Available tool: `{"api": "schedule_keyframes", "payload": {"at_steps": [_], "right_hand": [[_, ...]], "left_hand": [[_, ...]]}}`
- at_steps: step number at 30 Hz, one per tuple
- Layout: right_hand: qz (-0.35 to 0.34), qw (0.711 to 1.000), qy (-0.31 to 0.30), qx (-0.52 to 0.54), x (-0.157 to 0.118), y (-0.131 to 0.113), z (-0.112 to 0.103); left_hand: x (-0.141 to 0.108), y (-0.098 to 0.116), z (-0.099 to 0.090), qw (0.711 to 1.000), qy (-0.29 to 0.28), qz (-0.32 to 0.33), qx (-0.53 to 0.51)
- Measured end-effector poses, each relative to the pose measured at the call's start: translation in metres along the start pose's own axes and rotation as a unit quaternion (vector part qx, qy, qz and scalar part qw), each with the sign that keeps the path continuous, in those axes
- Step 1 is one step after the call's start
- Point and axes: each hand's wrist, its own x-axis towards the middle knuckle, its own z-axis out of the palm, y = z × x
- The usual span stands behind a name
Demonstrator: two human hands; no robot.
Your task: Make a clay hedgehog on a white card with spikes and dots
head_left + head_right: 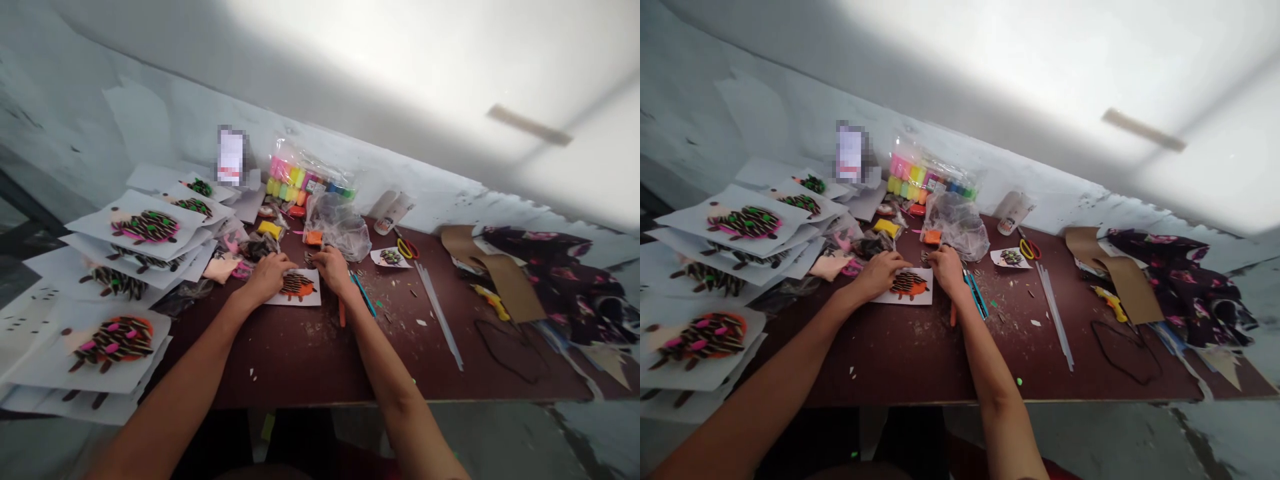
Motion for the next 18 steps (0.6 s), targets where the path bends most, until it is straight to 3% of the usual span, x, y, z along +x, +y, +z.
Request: {"api": "schedule_keyframes", "payload": {"at_steps": [9,13,18], "right_hand": [[0.027,1.0,-0.001,-0.015,-0.002,0.004,-0.001],[0.065,0.996,0.05,0.045,-0.022,0.005,-0.006],[0.047,0.986,0.059,0.146,-0.057,-0.004,-0.007]], "left_hand": [[0.0,0.003,-0.003,1.0,-0.004,-0.001,-0.001],[-0.001,0.004,-0.003,1.0,0.001,-0.002,0.006],[-0.001,0.005,-0.003,1.0,0.003,-0.003,0.009]]}}
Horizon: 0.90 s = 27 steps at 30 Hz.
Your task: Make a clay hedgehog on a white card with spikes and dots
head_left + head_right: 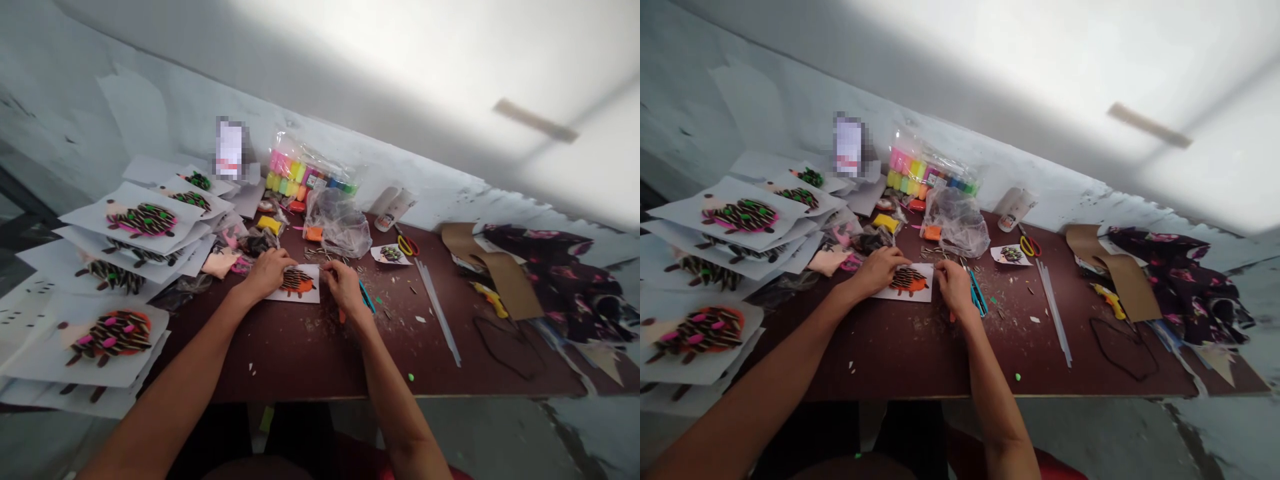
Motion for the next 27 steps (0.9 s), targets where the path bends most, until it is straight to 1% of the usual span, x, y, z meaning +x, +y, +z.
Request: {"api": "schedule_keyframes", "payload": {"at_steps": [3,7,13,23,27], "right_hand": [[-0.014,1.0,0.004,0.027,-0.015,-0.004,0.004],[-0.039,0.999,0.009,0.018,-0.023,-0.006,0.009],[-0.047,0.999,-0.006,-0.014,-0.024,-0.005,0.012],[-0.045,0.996,-0.017,-0.07,-0.022,-0.01,0.013],[-0.047,0.993,-0.031,-0.103,-0.022,-0.012,0.013]], "left_hand": [[0.001,-0.002,0.002,1.0,0.002,0.003,-0.002],[0.001,-0.005,0.004,1.0,0.008,0.008,-0.002],[0.001,-0.004,0.002,1.0,-0.001,0.007,-0.005],[0.001,-0.005,0.004,1.0,0.006,0.012,0.007],[0.001,-0.006,0.004,1.0,0.002,0.013,0.004]]}}
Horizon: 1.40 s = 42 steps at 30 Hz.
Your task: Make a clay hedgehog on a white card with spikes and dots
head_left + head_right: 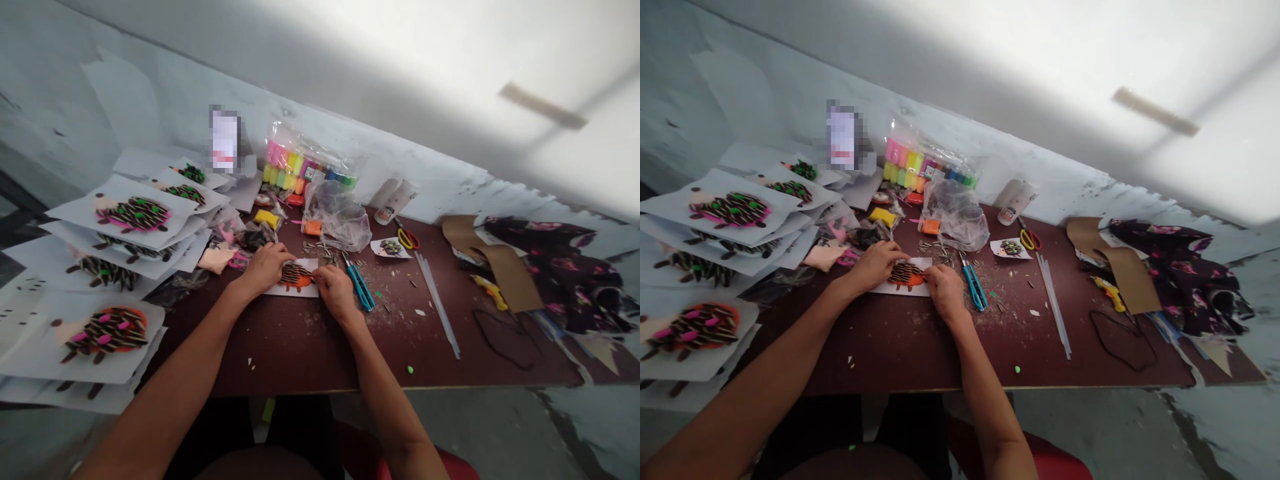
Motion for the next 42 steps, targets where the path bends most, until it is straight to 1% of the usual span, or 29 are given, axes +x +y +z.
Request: {"api": "schedule_keyframes", "payload": {"at_steps": [9,16,20,23,26,28,31,34,38,42], "right_hand": [[0.005,0.994,-0.053,-0.095,0.002,-0.007,-0.004],[0.004,0.991,-0.065,-0.117,0.005,-0.01,-0.005],[-0.002,0.996,-0.044,-0.074,0.003,-0.009,-0.005],[0.009,0.999,0.002,-0.037,0.0,-0.007,-0.006],[0.058,0.997,0.048,-0.022,0.0,0.001,-0.009],[0.099,0.993,0.059,-0.027,0.001,0.01,-0.011],[0.131,0.989,0.051,-0.047,0.005,0.023,-0.013],[0.128,0.988,0.042,-0.076,0.012,0.029,-0.014],[0.12,0.987,0.019,-0.109,0.024,0.027,-0.013],[0.109,0.987,0.005,-0.117,0.035,0.022,-0.009]], "left_hand": [[-0.001,0.003,-0.001,1.0,0.001,-0.009,-0.004],[0.0,0.001,0.0,1.0,-0.003,-0.007,0.0],[0.0,0.0,-0.001,1.0,-0.008,-0.005,0.001],[0.0,0.0,-0.001,1.0,-0.005,-0.004,-0.003],[0.0,0.001,0.0,1.0,-0.001,-0.003,-0.005],[0.0,0.001,0.0,1.0,0.003,-0.005,-0.008],[0.0,0.001,-0.001,1.0,0.001,-0.006,-0.014],[0.0,0.003,-0.003,1.0,-0.005,-0.007,-0.01],[0.0,0.006,-0.006,1.0,-0.009,-0.01,-0.003],[0.0,0.006,-0.007,1.0,-0.012,-0.009,-0.006]]}}
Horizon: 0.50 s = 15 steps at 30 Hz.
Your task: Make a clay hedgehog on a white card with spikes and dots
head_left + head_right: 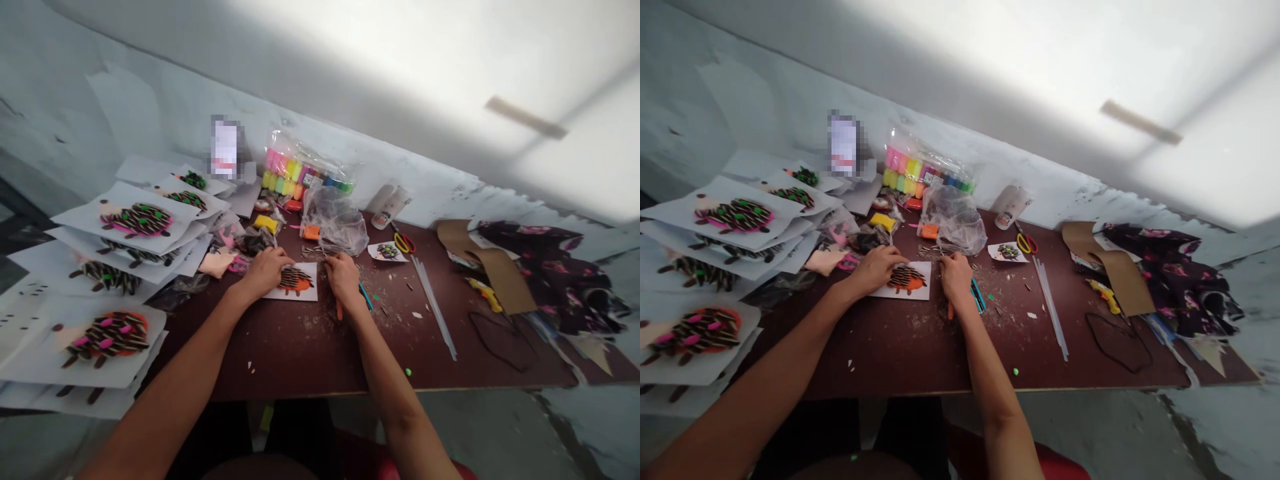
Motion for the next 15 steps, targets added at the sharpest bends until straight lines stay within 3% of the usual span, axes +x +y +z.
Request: {"api": "schedule_keyframes", "payload": {"at_steps": [9,15], "right_hand": [[-0.016,1.0,0.018,0.008,-0.002,-0.001,-0.002],[-0.002,0.992,0.043,0.115,-0.017,0.0,-0.011]], "left_hand": [[0.001,-0.004,0.003,1.0,-0.003,-0.002,-0.02],[0.0,-0.004,0.004,1.0,0.01,0.004,-0.009]]}}
